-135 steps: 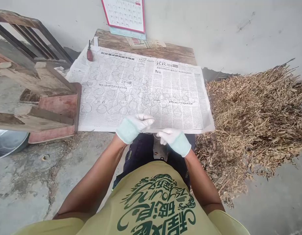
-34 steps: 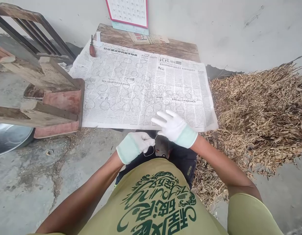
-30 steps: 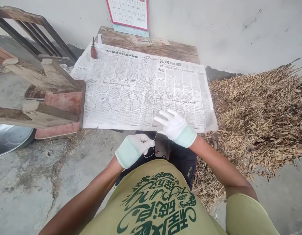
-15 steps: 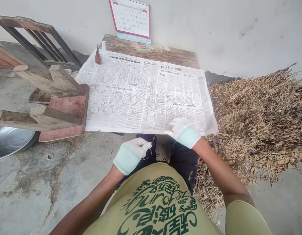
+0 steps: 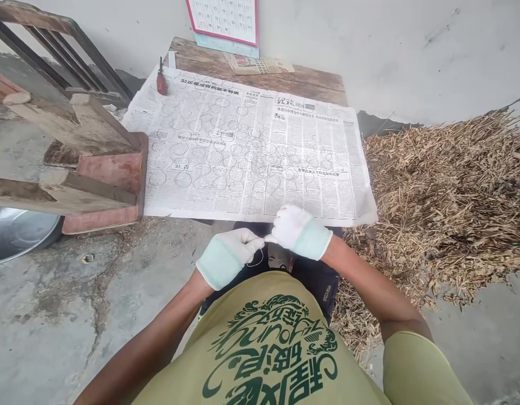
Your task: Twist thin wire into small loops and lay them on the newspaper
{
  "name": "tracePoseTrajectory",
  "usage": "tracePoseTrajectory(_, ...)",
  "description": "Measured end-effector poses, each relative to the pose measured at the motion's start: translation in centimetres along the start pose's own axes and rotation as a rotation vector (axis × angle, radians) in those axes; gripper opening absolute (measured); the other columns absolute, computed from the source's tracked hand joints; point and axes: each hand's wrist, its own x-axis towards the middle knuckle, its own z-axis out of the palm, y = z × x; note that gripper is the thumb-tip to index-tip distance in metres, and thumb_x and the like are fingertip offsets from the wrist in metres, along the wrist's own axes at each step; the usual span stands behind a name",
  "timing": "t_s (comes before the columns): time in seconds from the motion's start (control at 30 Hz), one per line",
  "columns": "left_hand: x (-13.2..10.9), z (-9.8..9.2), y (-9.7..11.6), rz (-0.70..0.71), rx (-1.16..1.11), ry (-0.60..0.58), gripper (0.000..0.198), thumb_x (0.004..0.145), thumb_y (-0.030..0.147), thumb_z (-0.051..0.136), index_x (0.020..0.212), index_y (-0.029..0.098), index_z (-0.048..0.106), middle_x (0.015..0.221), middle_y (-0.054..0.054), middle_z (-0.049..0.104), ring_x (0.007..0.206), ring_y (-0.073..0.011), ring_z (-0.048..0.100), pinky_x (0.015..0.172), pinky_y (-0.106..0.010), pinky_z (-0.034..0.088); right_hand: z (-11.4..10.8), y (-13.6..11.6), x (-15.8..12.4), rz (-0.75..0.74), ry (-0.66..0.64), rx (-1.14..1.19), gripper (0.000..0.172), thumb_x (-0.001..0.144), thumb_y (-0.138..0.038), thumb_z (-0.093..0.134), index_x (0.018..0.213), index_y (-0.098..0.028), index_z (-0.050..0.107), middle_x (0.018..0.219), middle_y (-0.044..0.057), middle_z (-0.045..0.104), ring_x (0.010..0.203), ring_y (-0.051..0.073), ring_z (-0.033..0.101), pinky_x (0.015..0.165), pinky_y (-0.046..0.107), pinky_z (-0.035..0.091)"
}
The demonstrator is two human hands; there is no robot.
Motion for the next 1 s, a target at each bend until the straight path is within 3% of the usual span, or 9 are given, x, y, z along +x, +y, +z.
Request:
tracePoseTrajectory(0.17, -0.3, 0.1, 0.0, -0.045, 0.013, -0.065, 0.033, 0.086, 0.047, 0.064, 0.065, 0.022, 0.060, 0.053, 0.002, 0.064, 0.050, -0.0129, 0.054, 0.054, -0.024, 0.037, 0.5, 0.5, -0.1, -0.110, 0.011, 0.026, 0.058, 0.112, -0.044, 0.037, 0.073, -0.018, 0.072, 0.067, 0.008, 0.069, 0.071, 0.022, 0.058, 0.070, 0.037, 0.028)
tracePoseTrajectory(0.3, -0.4, 0.2, 0.2, -0.072, -0.016, -0.094, 0.030, 0.084, 0.045, 0.064, 0.065, 0.021, 0.062, 0.052, 0.002, 0.063, 0.048, -0.0123, 0.051, 0.051, -0.024, 0.035, 0.5, 0.6, 0.1, -0.104, -0.017, 0.021, 0.062, 0.112, -0.045, 0.033, 0.074, -0.016, 0.073, 0.066, 0.008, 0.070, 0.065, 0.020, 0.056, 0.066, 0.036, 0.025)
tracePoseTrajectory(0.53, 0.0, 0.1, 0.1, -0.086, -0.062, -0.059, 0.029, 0.082, 0.043, 0.067, 0.063, 0.022, 0.062, 0.048, 0.003, 0.060, 0.044, -0.0118, 0.048, 0.047, -0.024, 0.031, -0.2, 1.2, -0.4, -0.013, -0.098, 0.043, 0.057, 0.110, -0.047, 0.039, 0.081, -0.014, 0.075, 0.074, 0.010, 0.073, 0.071, 0.021, 0.061, 0.068, 0.035, 0.031)
tracePoseTrajectory(0.67, 0.1, 0.0, -0.3, -0.060, -0.066, -0.005, 0.032, 0.084, 0.045, 0.067, 0.063, 0.021, 0.063, 0.050, 0.002, 0.061, 0.046, -0.0115, 0.049, 0.048, -0.024, 0.033, -1.2, 1.7, -1.1, 0.045, -0.120, 0.089, 0.041, 0.111, -0.031, 0.040, 0.096, -0.014, 0.073, 0.086, 0.009, 0.074, 0.075, 0.020, 0.062, 0.070, 0.035, 0.034)
tracePoseTrajectory(0.83, 0.5, 0.2, -0.6, -0.078, -0.154, 0.045, 0.035, 0.083, 0.050, 0.066, 0.063, 0.021, 0.062, 0.051, 0.001, 0.061, 0.043, -0.0106, 0.045, 0.043, -0.024, 0.030, -1.0, 0.9, -1.1, 0.190, -0.199, 0.082, 0.021, 0.103, -0.012, 0.048, 0.115, -0.013, 0.065, 0.079, 0.008, 0.071, 0.067, 0.020, 0.057, 0.060, 0.033, 0.027)
tracePoseTrajectory(0.93, 0.8, 0.6, -0.5, -0.118, -0.213, 0.079, 0.035, 0.081, 0.051, 0.067, 0.064, 0.021, 0.062, 0.050, 0.002, 0.060, 0.040, -0.0095, 0.042, 0.041, -0.024, 0.028, -0.4, 0.5, -1.0, 0.233, -0.211, 0.134, 0.027, 0.096, -0.007, 0.053, 0.120, -0.015, 0.063, 0.079, 0.007, 0.070, 0.065, 0.019, 0.055, 0.059, 0.032, 0.027)
tracePoseTrajectory(1.0, 0.8, 0.7, -0.3, -0.142, -0.275, 0.083, 0.034, 0.079, 0.051, 0.068, 0.066, 0.020, 0.063, 0.050, 0.002, 0.059, 0.039, -0.0090, 0.041, 0.040, -0.024, 0.029, -0.5, 0.6, -1.1, 0.259, -0.176, 0.190, 0.025, 0.101, -0.014, 0.050, 0.123, -0.016, 0.063, 0.077, 0.006, 0.069, 0.064, 0.019, 0.054, 0.060, 0.032, 0.029)
